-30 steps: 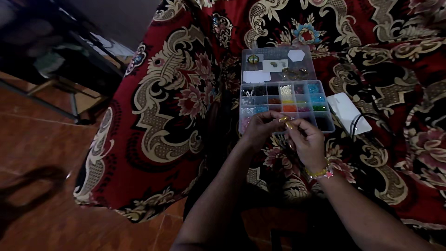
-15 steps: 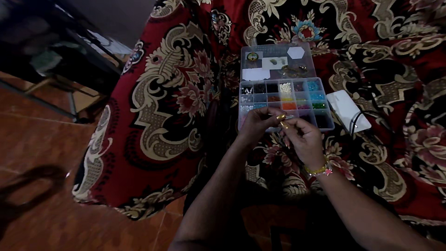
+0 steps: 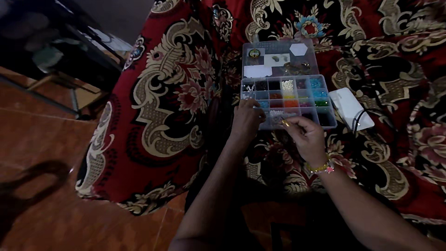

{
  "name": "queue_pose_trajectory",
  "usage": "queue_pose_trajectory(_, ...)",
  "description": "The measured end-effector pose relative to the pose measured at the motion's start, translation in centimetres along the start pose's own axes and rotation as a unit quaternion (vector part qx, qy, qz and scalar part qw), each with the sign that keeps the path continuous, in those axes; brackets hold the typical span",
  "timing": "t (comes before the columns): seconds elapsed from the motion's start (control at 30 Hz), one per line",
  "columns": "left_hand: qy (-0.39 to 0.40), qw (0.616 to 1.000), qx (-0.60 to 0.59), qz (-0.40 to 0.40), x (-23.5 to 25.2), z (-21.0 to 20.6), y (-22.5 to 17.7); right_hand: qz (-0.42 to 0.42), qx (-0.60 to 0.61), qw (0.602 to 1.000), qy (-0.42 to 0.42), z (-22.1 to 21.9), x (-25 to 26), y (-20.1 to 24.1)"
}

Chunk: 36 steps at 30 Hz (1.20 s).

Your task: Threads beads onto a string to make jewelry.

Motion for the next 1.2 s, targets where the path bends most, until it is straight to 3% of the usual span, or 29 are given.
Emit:
queue_pose_trajectory(0.47,0.005,0.999,0.037,0.014,0.2,-1.3,0.2,-0.042,0.049,0.998,0.018,-0.2,0.0,0.0)
queue_pose_trajectory(0.57,-0.069,0.998,-0.014,0.007,0.3,-0.5,0.3,-0.058,0.036,0.998,0.009,-0.2,0.1,-0.2)
queue_pose_trajectory(0.63,-0.135,0.984,-0.116,0.013,0.4,-0.1,0.4,-0.056,0.029,0.998,0.01,-0.2,0.1,-0.3)
queue_pose_trajectory(0.7,-0.142,0.942,-0.3,0.05,0.4,-0.4,0.5,-0.049,0.025,0.998,0.007,-0.2,0.1,-0.3)
queue_pose_trajectory(0.77,-0.118,0.865,-0.479,0.09,0.4,-1.0,0.4,-0.046,0.02,0.999,0.009,-0.2,0.1,-0.3)
queue_pose_trajectory(0.83,-0.097,0.797,-0.582,0.13,0.4,-1.8,0.1,-0.047,0.012,0.999,0.007,-0.1,0.0,-0.2)
queue_pose_trajectory(0.97,-0.062,0.716,-0.676,0.162,0.5,-2.6,-0.7,-0.035,0.036,0.999,-0.001,0.0,-0.1,0.1)
queue_pose_trajectory(1.2,-0.002,0.647,-0.752,0.127,0.3,-4.1,-1.2,-0.037,0.093,0.995,0.015,0.0,-0.3,0.5)
Point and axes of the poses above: each hand's wrist, its own x-axis towards the middle knuckle, its own z-axis out of the back of the hand, y = z × x, the point moved 4 cm from there along x, towards the middle knuckle, and after that the axes turned 14 degrees about -z, right-handed, at the moved point
